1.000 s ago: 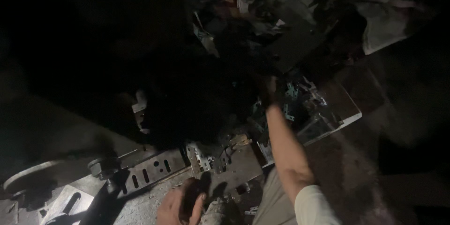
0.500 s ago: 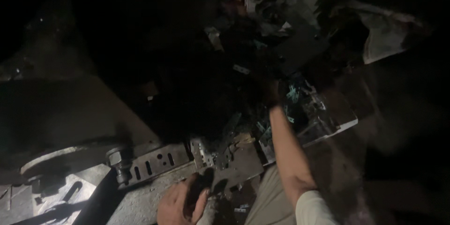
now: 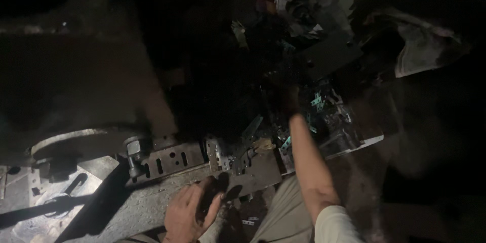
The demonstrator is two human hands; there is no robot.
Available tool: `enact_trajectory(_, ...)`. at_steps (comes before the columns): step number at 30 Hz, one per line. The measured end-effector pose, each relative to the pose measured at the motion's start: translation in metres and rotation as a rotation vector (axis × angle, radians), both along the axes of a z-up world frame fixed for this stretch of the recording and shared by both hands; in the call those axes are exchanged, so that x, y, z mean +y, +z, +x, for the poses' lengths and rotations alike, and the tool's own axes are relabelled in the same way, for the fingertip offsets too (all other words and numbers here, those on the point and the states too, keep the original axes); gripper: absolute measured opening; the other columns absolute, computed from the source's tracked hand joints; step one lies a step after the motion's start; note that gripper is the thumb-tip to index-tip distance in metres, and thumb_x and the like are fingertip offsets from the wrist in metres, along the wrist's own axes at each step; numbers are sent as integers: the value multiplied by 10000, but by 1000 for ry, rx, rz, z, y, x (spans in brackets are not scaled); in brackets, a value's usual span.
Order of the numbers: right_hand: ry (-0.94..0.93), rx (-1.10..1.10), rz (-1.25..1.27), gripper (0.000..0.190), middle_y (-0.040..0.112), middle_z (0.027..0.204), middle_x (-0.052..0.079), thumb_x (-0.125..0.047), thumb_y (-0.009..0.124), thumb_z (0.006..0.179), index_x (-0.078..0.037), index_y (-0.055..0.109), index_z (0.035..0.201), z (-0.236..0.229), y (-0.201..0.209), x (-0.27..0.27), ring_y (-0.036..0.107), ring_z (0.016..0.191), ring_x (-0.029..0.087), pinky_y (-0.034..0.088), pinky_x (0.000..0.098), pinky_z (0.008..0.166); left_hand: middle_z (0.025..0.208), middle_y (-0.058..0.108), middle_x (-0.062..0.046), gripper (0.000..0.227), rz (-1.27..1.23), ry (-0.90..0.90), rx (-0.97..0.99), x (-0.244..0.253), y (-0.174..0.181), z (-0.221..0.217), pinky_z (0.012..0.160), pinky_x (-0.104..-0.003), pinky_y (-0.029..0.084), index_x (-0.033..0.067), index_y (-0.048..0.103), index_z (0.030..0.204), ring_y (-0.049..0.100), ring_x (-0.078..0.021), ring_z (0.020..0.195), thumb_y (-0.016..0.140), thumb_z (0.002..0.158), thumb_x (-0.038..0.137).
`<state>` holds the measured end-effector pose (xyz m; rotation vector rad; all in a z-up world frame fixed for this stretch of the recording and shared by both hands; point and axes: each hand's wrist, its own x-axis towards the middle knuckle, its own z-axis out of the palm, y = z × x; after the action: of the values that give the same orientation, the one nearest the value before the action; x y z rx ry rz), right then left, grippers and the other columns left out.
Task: The person operates a manual punching machine to create holes in small metal brackets. They repeatedly pick up brackets, position them under the punch, and pull the lever to stamp the metal, then place the finished pieces into a pile.
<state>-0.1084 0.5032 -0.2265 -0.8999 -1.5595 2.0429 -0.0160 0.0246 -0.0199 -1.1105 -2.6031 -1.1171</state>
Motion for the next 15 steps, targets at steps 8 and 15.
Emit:
enact_trajectory(8,87,310,-316,302,718,1125,90,-110,723,924,-13,687,1207,22,69,0,684,1010,233,570,372,894,778,675,-115,437,28,7,61,-3,6,-1,559,-329,510,0,680,1104,642,-234,647,796,823,314)
enact_trajectory(15,207,414,-158,321,717,1196,89,-104,730,930,-17,684,1236,23,120,60,689,1111,224,575,362,989,747,650,-110,378,34,-9,51,-4,12,-2,543,-356,496,7,693,1074,624,-253,631,794,834,281)
